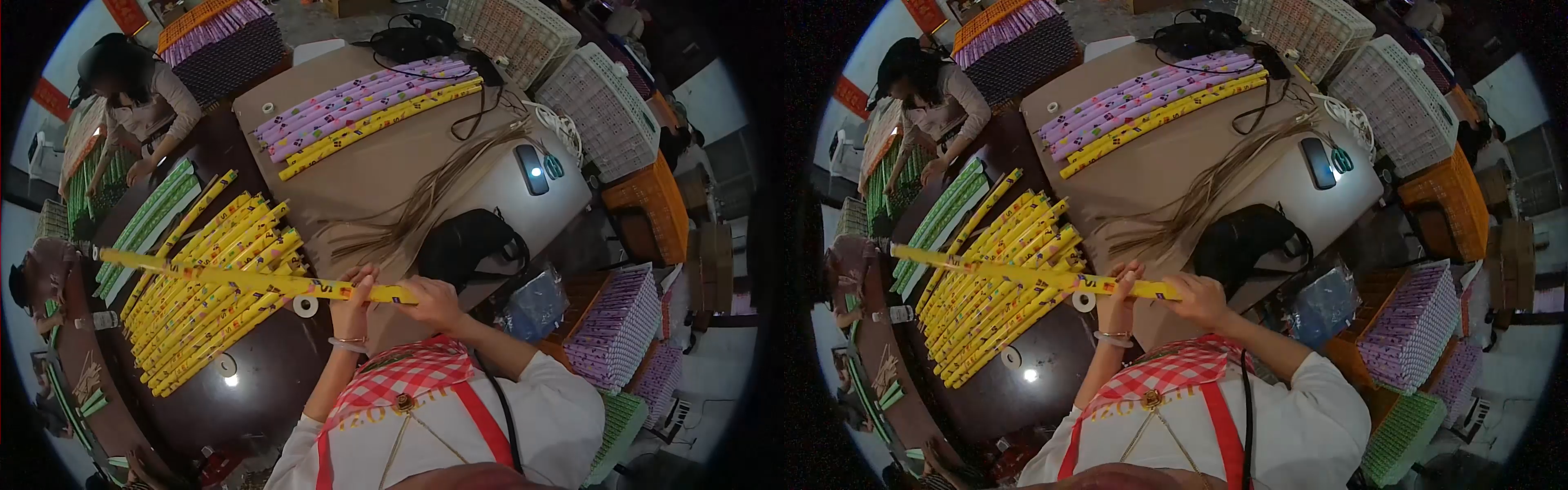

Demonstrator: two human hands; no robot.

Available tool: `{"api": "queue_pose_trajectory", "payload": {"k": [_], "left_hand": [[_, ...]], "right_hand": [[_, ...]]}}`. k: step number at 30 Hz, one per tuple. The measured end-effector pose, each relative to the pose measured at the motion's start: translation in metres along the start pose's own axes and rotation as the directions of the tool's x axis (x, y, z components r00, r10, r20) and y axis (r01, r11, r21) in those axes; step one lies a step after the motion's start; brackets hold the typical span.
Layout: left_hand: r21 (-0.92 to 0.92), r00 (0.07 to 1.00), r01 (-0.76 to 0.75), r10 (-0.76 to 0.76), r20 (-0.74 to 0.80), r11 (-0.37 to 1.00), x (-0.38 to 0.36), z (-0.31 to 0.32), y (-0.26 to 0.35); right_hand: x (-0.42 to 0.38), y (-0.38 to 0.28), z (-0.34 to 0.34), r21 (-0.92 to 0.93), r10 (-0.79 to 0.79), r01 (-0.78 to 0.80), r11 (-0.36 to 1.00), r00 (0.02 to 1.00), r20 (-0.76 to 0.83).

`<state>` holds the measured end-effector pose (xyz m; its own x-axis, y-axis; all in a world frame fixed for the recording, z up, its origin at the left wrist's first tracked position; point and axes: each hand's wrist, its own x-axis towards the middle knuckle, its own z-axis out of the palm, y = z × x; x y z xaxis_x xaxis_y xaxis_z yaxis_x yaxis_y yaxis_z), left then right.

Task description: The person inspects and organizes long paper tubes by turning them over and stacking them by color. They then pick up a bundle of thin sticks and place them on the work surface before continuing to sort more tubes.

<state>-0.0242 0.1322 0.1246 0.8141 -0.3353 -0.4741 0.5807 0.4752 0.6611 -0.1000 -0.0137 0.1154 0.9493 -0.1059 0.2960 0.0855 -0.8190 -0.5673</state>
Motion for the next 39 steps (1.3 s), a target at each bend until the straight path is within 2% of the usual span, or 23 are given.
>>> {"api": "queue_pose_trajectory", "payload": {"k": [1, 3, 4, 7, 8, 10, 11, 13, 15, 16, 17, 18, 19, 20, 22, 24, 25, 28, 30, 33, 35, 37, 39], "left_hand": [[-0.024, 0.999, -0.024, 0.024, 0.024, 0.999, 0.000, -0.004, 0.000], [-0.001, 0.991, -0.133, 0.133, -0.031, 0.991, -0.002, -0.008, 0.010], [0.080, 0.987, -0.145, 0.150, -0.066, 0.986, 0.001, -0.016, 0.017], [0.099, 0.885, -0.421, 0.432, -0.174, 0.902, 0.000, -0.041, 0.054], [0.194, 0.876, -0.378, 0.417, -0.242, 0.905, 0.010, -0.083, 0.059], [0.010, 0.810, -0.530, 0.509, -0.292, 0.848, 0.010, -0.103, 0.077], [-0.017, 0.833, -0.523, 0.508, -0.218, 0.852, 0.012, -0.112, 0.087], [-0.078, 0.844, -0.531, 0.517, -0.145, 0.844, 0.011, -0.124, 0.094], [-0.072, 0.866, -0.495, 0.498, 0.042, 0.866, 0.011, -0.124, 0.095], [-0.009, 0.907, -0.421, 0.421, -0.004, 0.907, 0.007, -0.109, 0.095], [-0.130, 0.926, -0.354, 0.366, 0.088, 0.926, 0.011, -0.106, 0.088], [-0.039, 0.942, -0.329, 0.331, 0.057, 0.943, 0.009, -0.095, 0.082], [-0.092, 0.947, -0.290, 0.299, 0.115, 0.953, 0.010, -0.090, 0.074], [-0.117, 0.954, -0.264, 0.277, 0.117, 0.957, 0.009, -0.084, 0.067], [-0.149, 0.959, -0.242, 0.260, 0.114, 0.959, 0.010, -0.081, 0.059], [-0.150, 0.923, -0.267, 0.297, 0.244, 0.952, 0.011, -0.082, 0.051], [-0.144, 0.950, -0.253, 0.274, 0.151, 0.957, 0.011, -0.080, 0.051], [-0.179, 0.946, -0.283, 0.305, 0.113, 0.942, 0.006, -0.081, 0.051], [-0.150, 0.943, -0.298, 0.315, 0.105, 0.943, 0.002, -0.090, 0.049], [-0.043, 0.943, -0.330, 0.328, -0.051, 0.943, -0.005, -0.085, 0.051], [-0.037, 0.934, -0.355, 0.352, -0.058, 0.934, -0.007, -0.094, 0.047], [0.078, 0.934, -0.343, 0.349, -0.080, 0.936, -0.007, -0.103, 0.048], [-0.016, 0.905, -0.410, 0.405, -0.128, 0.912, -0.011, -0.097, 0.051]], "right_hand": [[0.006, -0.002, 0.002, -0.054, -0.087, 0.086, 0.995, 0.996, -0.014], [0.016, -0.007, -0.001, -0.079, -0.113, 0.114, 0.990, 0.993, 0.020], [0.019, -0.008, -0.002, -0.103, -0.136, 0.142, 0.985, 0.989, 0.055], [0.022, -0.003, -0.005, -0.109, -0.156, 0.158, 0.981, 0.987, 0.028], [0.024, -0.002, -0.008, -0.106, -0.165, 0.168, 0.980, 0.986, 0.032], [0.027, -0.003, -0.018, -0.085, -0.159, 0.157, 0.984, 0.987, -0.009], [0.028, -0.003, -0.023, -0.146, -0.130, 0.134, 0.980, 0.991, 0.033], [0.033, 0.001, -0.024, -0.183, -0.176, 0.170, 0.968, 0.984, -0.016], [0.040, -0.001, -0.028, -0.166, -0.169, 0.160, 0.973, 0.985, -0.044], [0.045, -0.002, -0.030, -0.172, -0.165, 0.156, 0.973, 0.986, -0.039], [0.047, 0.001, -0.030, -0.186, -0.160, 0.156, 0.970, 0.987, -0.006], [0.051, 0.001, -0.033, -0.170, -0.172, 0.170, 0.971, 0.985, 0.004], [0.055, 0.006, -0.032, -0.203, -0.222, 0.213, 0.956, 0.975, -0.020], [0.056, 0.009, -0.031, -0.240, -0.266, 0.249, 0.938, 0.963, -0.042], [0.060, 0.006, -0.033, -0.168, -0.296, 0.283, 0.944, 0.953, -0.060], [0.061, 0.005, -0.035, -0.252, -0.310, 0.305, 0.918, 0.951, 0.022], [0.063, 0.001, -0.038, -0.253, -0.310, 0.307, 0.917, 0.950, 0.030], [0.068, -0.004, -0.040, -0.253, -0.344, 0.345, 0.904, 0.938, 0.049], [0.069, -0.002, -0.038, -0.315, -0.391, 0.386, 0.867, 0.919, 0.049], [0.074, -0.002, -0.035, -0.269, -0.408, 0.415, 0.869, 0.909, 0.084], [0.077, -0.005, -0.033, -0.252, -0.434, 0.440, 0.862, 0.897, 0.083], [0.076, -0.003, -0.028, -0.253, -0.431, 0.434, 0.865, 0.899, 0.070], [0.078, -0.006, -0.026, -0.285, -0.423, 0.417, 0.863, 0.905, 0.042]]}}
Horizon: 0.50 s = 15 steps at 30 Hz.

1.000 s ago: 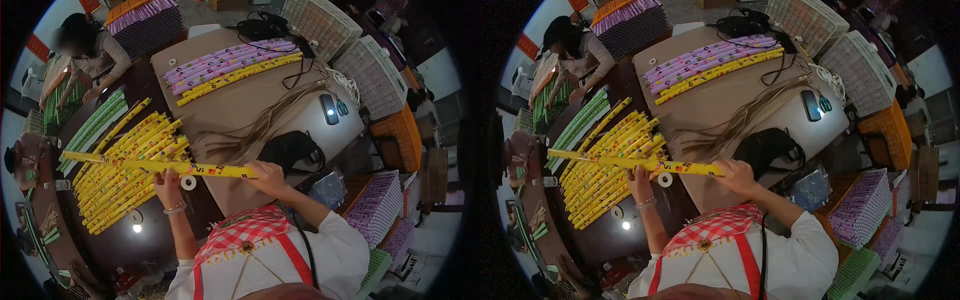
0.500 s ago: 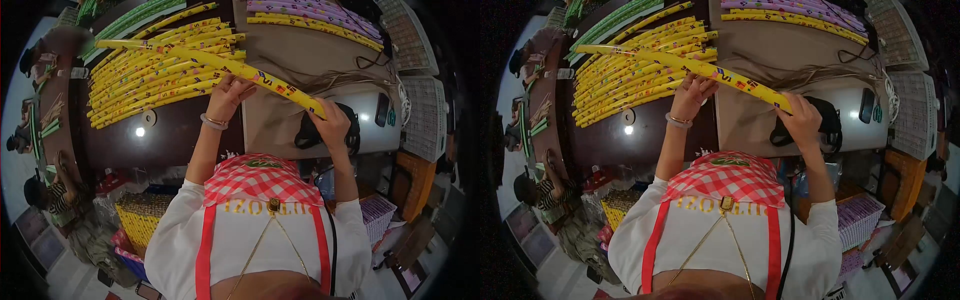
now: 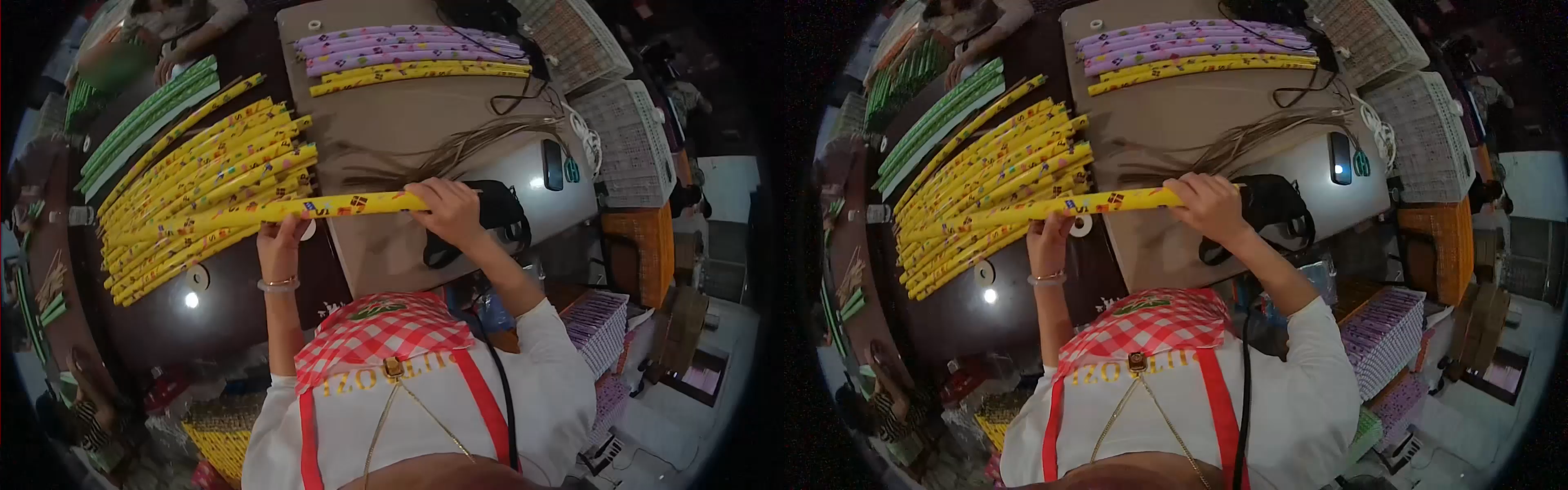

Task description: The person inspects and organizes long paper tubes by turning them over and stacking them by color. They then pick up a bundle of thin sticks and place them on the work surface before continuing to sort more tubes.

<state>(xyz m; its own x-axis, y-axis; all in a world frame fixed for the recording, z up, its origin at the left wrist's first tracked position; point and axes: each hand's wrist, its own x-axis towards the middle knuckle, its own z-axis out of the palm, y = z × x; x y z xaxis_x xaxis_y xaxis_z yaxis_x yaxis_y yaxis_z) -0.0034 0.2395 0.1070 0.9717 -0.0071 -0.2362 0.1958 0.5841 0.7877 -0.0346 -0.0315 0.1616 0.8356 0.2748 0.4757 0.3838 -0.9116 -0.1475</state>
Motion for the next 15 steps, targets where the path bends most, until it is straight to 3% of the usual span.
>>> {"api": "queue_pose_trajectory", "payload": {"k": [3, 5, 15], "left_hand": [[0.017, 1.000, -0.004, 0.004, -0.022, 1.000, 0.000, 0.000, 0.010], [0.127, 1.000, -0.004, 0.007, -0.018, 0.992, 0.002, -0.002, 0.015], [0.013, 0.997, -0.014, 0.015, -0.080, 1.000, -0.004, -0.001, 0.029]], "right_hand": [[0.008, -0.004, -0.001, 0.056, -0.028, 0.029, 0.998, 0.999, -0.015], [0.015, -0.003, -0.002, 0.051, -0.056, 0.057, 0.997, 0.998, -0.015], [0.032, -0.010, 0.001, 0.101, -0.120, 0.114, 0.988, 0.992, 0.048]]}}
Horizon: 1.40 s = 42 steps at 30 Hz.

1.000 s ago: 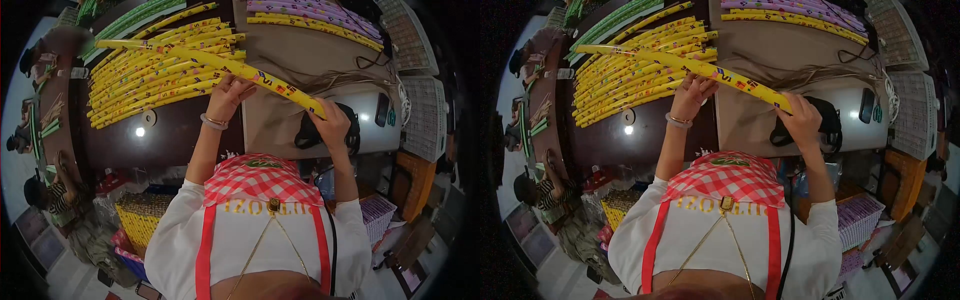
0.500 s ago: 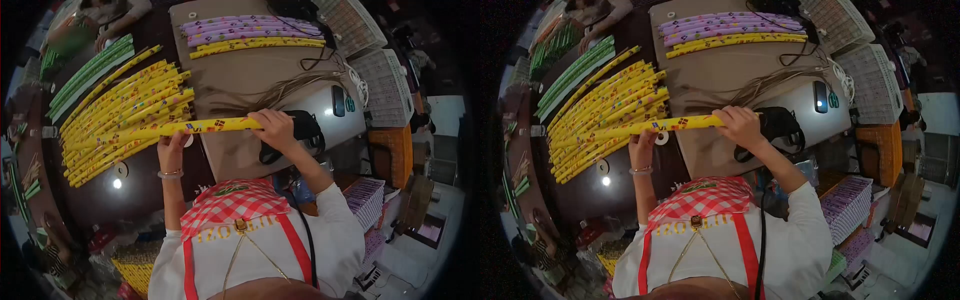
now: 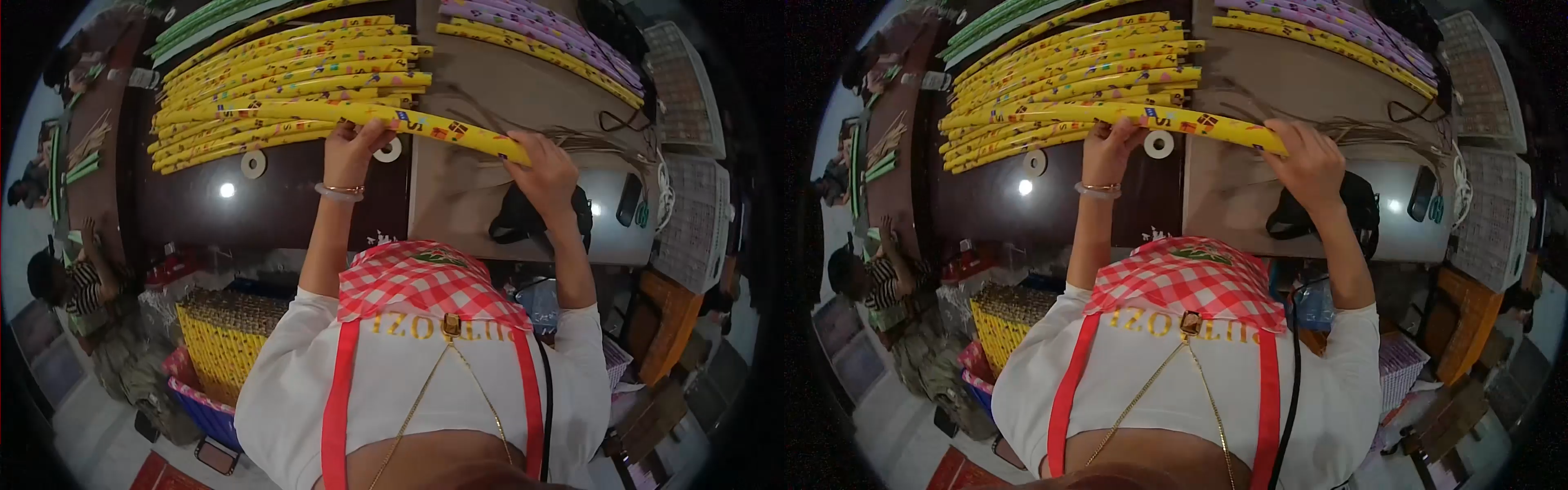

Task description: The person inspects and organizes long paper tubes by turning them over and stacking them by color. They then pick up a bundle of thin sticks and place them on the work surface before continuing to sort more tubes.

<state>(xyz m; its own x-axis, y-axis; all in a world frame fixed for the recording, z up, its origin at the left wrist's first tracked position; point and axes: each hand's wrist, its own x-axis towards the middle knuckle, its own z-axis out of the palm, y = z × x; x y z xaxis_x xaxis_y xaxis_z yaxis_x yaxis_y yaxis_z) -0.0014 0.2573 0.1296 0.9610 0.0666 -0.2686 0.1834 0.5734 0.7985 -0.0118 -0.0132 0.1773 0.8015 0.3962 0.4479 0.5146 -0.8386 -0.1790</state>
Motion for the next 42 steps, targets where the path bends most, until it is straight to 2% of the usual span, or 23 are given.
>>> {"api": "queue_pose_trajectory", "payload": {"k": [3, 9, 15, 17, 18, 20, 23, 25, 33, 35, 39, 41, 42], "left_hand": [[-0.046, 0.999, -0.027, 0.028, 0.020, 0.999, -0.005, -0.001, 0.001], [-0.006, 0.999, -0.036, 0.036, 0.026, 0.999, -0.005, -0.009, -0.001], [0.037, 1.000, 0.028, -0.027, -0.012, 0.999, -0.005, -0.011, -0.010], [0.061, 0.999, 0.047, -0.046, -0.017, 0.997, -0.007, -0.012, -0.015], [0.063, 0.999, 0.036, -0.036, -0.007, 0.997, -0.007, -0.012, -0.018], [0.063, 0.999, 0.030, -0.030, 0.011, 0.998, -0.009, -0.011, -0.023], [0.081, 1.000, 0.011, -0.011, 0.001, 0.997, -0.011, -0.009, -0.024], [-0.024, 1.000, -0.015, 0.015, -0.028, 1.000, -0.011, -0.008, -0.023], [0.027, 0.999, -0.021, 0.022, -0.046, 0.999, -0.015, -0.009, -0.022], [0.052, 0.998, -0.011, 0.014, -0.066, 0.999, -0.015, -0.009, -0.021], [0.057, 0.999, -0.020, 0.021, -0.026, 0.998, -0.014, -0.012, -0.017], [0.070, 0.999, -0.019, 0.021, -0.027, 0.997, -0.014, -0.012, -0.015], [0.095, 0.999, -0.023, 0.025, -0.025, 0.995, -0.014, -0.011, -0.012]], "right_hand": [[0.000, 0.001, 0.003, 0.016, 0.013, -0.013, 1.000, 1.000, 0.001], [0.005, -0.004, 0.006, 0.020, -0.011, 0.011, 1.000, 1.000, -0.010], [0.011, -0.009, 0.004, 0.042, 0.072, -0.080, 0.996, 0.984, 0.165], [0.010, -0.008, 0.009, 0.019, -0.025, 0.023, 1.000, 0.990, 0.136], [0.010, -0.006, 0.012, 0.013, -0.016, 0.014, 1.000, 0.990, 0.137], [0.010, -0.002, 0.019, 0.199, 0.130, -0.191, 0.961, 0.950, 0.285], [0.015, -0.009, 0.025, 0.169, 0.225, -0.284, 0.944, 0.927, 0.300], [0.020, -0.020, 0.022, 0.178, 0.268, -0.328, 0.928, 0.918, 0.292], [0.018, -0.024, 0.027, 0.198, 0.337, -0.400, 0.895, 0.896, 0.289], [0.016, -0.025, 0.026, 0.258, 0.360, -0.495, 0.830, 0.828, 0.430], [0.010, -0.026, 0.025, 0.297, 0.304, -0.446, 0.845, 0.855, 0.419], [0.008, -0.023, 0.026, 0.254, 0.194, -0.310, 0.916, 0.898, 0.395], [0.008, -0.021, 0.027, 0.254, 0.195, -0.310, 0.916, 0.899, 0.393]]}}
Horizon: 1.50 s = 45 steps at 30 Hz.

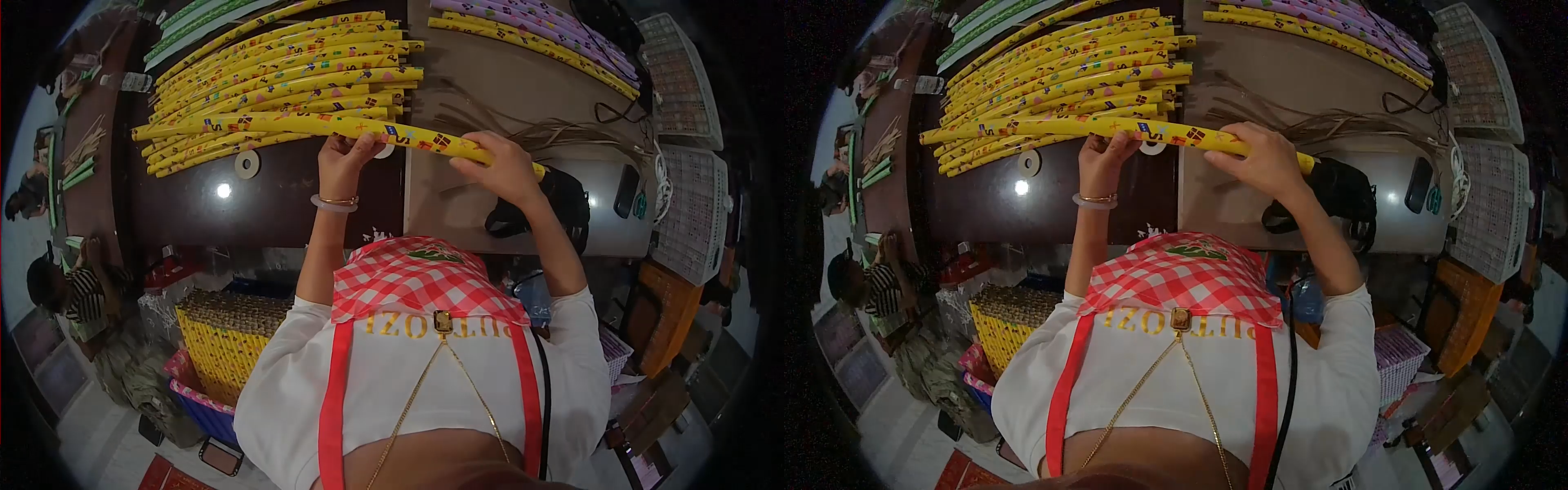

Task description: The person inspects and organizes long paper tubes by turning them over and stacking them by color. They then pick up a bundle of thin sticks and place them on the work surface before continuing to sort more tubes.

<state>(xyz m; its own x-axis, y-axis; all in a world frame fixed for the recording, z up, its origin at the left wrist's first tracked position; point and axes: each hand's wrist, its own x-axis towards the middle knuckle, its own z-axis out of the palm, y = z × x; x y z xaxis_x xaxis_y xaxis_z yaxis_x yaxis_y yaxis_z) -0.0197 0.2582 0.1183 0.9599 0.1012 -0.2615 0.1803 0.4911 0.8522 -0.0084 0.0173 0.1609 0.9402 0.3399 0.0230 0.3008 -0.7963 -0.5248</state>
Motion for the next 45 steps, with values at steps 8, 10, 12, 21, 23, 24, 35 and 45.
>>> {"api": "queue_pose_trajectory", "payload": {"k": [8, 10, 12, 21, 23, 24, 35, 45], "left_hand": [[0.033, 0.999, -0.019, 0.018, 0.034, 0.999, 0.003, -0.005, -0.001], [0.032, 0.999, -0.031, 0.030, 0.034, 0.999, 0.003, -0.006, -0.001], [0.039, 0.999, -0.043, 0.042, 0.027, 0.998, 0.000, -0.003, 0.003], [0.059, 0.998, -0.053, 0.051, 0.036, 0.997, 0.000, -0.004, 0.004], [0.041, 0.997, -0.064, 0.062, 0.039, 0.997, 0.001, -0.006, 0.004], [0.051, 0.998, -0.065, 0.064, 0.030, 0.997, 0.001, -0.006, 0.004], [0.033, 0.999, -0.045, 0.045, 0.020, 0.998, 0.001, -0.010, 0.006], [0.074, 0.996, -0.080, 0.077, 0.050, 0.994, -0.001, 0.001, 0.005]], "right_hand": [[0.001, 0.003, 0.000, 0.216, 0.098, -0.115, 0.970, 0.991, 0.086], [0.000, 0.003, 0.003, 0.170, 0.035, -0.044, 0.984, 0.998, 0.055], [-0.001, 0.003, 0.004, 0.121, -0.032, 0.029, 0.992, 0.999, 0.028], [0.004, 0.002, 0.008, 0.292, 0.258, -0.303, 0.907, 0.948, 0.185], [0.001, 0.008, 0.016, 0.363, 0.145, -0.167, 0.917, 0.986, 0.088], [0.001, 0.008, 0.015, 0.364, 0.144, -0.167, 0.916, 0.986, 0.088], [-0.002, 0.007, 0.010, 0.370, 0.015, -0.052, 0.927, 0.995, 0.101], [0.009, -0.013, 0.009, 0.033, -0.056, 0.060, 0.998, 0.993, -0.108]]}}
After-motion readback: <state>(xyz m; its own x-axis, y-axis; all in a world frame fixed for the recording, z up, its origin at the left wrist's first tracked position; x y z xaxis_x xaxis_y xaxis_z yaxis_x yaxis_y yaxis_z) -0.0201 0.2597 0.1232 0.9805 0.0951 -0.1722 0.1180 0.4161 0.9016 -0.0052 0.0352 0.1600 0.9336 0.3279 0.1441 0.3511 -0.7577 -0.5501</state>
